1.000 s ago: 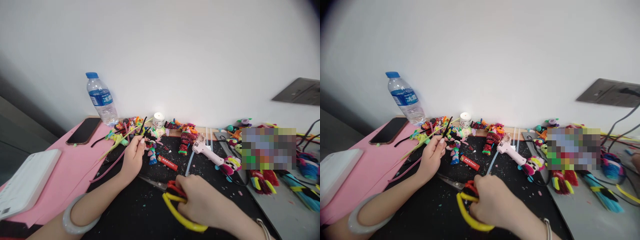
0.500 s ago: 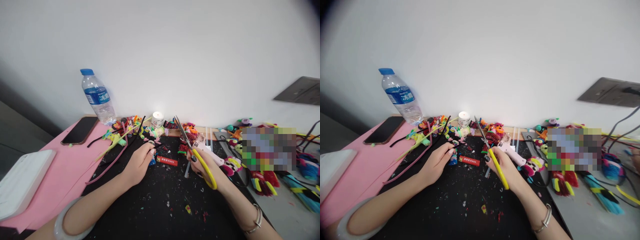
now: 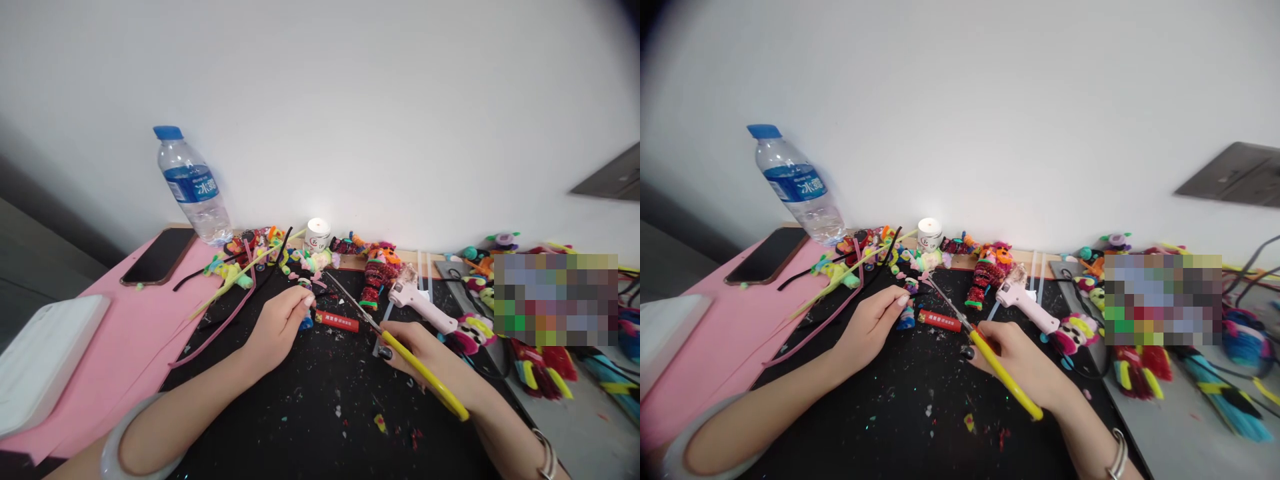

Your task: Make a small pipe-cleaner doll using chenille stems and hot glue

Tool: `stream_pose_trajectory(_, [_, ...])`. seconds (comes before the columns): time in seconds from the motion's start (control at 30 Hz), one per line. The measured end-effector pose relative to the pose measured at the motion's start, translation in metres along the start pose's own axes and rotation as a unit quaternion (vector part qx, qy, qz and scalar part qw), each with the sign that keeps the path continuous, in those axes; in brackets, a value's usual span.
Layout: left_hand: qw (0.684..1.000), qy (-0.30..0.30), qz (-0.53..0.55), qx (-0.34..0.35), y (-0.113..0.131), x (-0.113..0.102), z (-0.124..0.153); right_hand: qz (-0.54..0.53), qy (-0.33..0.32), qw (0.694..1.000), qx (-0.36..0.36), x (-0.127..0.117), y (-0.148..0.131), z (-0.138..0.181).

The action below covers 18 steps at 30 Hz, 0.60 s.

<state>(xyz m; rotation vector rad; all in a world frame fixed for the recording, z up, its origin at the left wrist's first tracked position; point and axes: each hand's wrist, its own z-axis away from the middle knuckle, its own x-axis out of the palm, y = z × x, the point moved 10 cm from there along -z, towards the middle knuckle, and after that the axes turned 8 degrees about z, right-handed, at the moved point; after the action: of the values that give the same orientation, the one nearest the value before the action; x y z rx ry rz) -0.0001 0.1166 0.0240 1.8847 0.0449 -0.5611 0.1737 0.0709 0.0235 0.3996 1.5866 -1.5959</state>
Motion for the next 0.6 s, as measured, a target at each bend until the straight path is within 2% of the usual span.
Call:
stream_pose_trajectory(0.27, [1.000, 0.011, 0.004, 0.009, 0.0003, -0.0023, 0.0003, -0.011, -0.028, 1.000, 0.000, 0.0030, 0.0063, 0.0018])
stream_pose_trajectory(0.43, [1.000, 0.009, 0.002, 0.021, 0.0034, -0.0009, -0.0005, -0.022, -0.067, 0.998, -0.007, 0.0086, 0.0056, 0.0014])
stream_pose_trajectory(0.6, [1.000, 0.009, 0.003, 0.028, 0.0038, -0.0010, -0.0001, -0.026, -0.042, 0.999, -0.008, 0.0051, 0.0079, 0.0010])
